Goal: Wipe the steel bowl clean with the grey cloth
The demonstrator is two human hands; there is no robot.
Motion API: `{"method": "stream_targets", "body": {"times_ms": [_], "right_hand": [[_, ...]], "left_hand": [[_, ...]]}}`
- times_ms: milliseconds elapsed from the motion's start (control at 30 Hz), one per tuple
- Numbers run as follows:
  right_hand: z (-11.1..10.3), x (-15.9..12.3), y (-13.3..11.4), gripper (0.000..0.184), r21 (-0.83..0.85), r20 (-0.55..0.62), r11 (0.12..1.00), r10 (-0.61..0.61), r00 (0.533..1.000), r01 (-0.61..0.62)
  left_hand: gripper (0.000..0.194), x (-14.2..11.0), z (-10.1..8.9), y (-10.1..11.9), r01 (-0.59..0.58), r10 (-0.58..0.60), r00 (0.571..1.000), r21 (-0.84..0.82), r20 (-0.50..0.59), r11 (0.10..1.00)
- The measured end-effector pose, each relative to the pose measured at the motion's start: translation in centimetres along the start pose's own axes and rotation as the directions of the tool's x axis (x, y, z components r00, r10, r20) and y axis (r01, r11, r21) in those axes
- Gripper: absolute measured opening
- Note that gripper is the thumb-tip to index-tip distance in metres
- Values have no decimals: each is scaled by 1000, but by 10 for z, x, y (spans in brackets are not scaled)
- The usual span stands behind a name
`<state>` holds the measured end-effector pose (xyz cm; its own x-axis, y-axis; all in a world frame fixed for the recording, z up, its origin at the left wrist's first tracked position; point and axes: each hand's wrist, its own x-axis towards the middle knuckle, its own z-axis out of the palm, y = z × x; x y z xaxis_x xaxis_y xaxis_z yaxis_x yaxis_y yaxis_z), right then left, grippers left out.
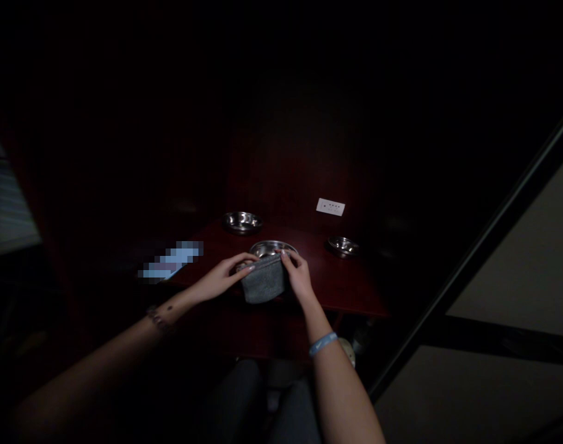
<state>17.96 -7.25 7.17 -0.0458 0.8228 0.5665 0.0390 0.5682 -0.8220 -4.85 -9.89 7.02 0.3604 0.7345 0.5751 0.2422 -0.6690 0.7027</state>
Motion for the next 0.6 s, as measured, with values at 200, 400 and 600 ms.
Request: {"method": "stream_targets", "body": {"times_ms": [200, 400, 600], "right_hand": [[8, -4, -20, 39, 68, -43, 998, 19, 999, -16], [14, -9, -33, 42, 346, 50, 920, 179, 983, -186], [18, -15, -37, 45, 371, 153, 885, 239, 959, -280]], "left_hand": [[32, -3, -5, 10, 25, -26, 998, 19, 65, 1000], [26, -5, -8, 31, 28, -21, 999, -168, 42, 985], [21, -2, 0, 42, -149, 175, 977, -198, 121, 969]]}}
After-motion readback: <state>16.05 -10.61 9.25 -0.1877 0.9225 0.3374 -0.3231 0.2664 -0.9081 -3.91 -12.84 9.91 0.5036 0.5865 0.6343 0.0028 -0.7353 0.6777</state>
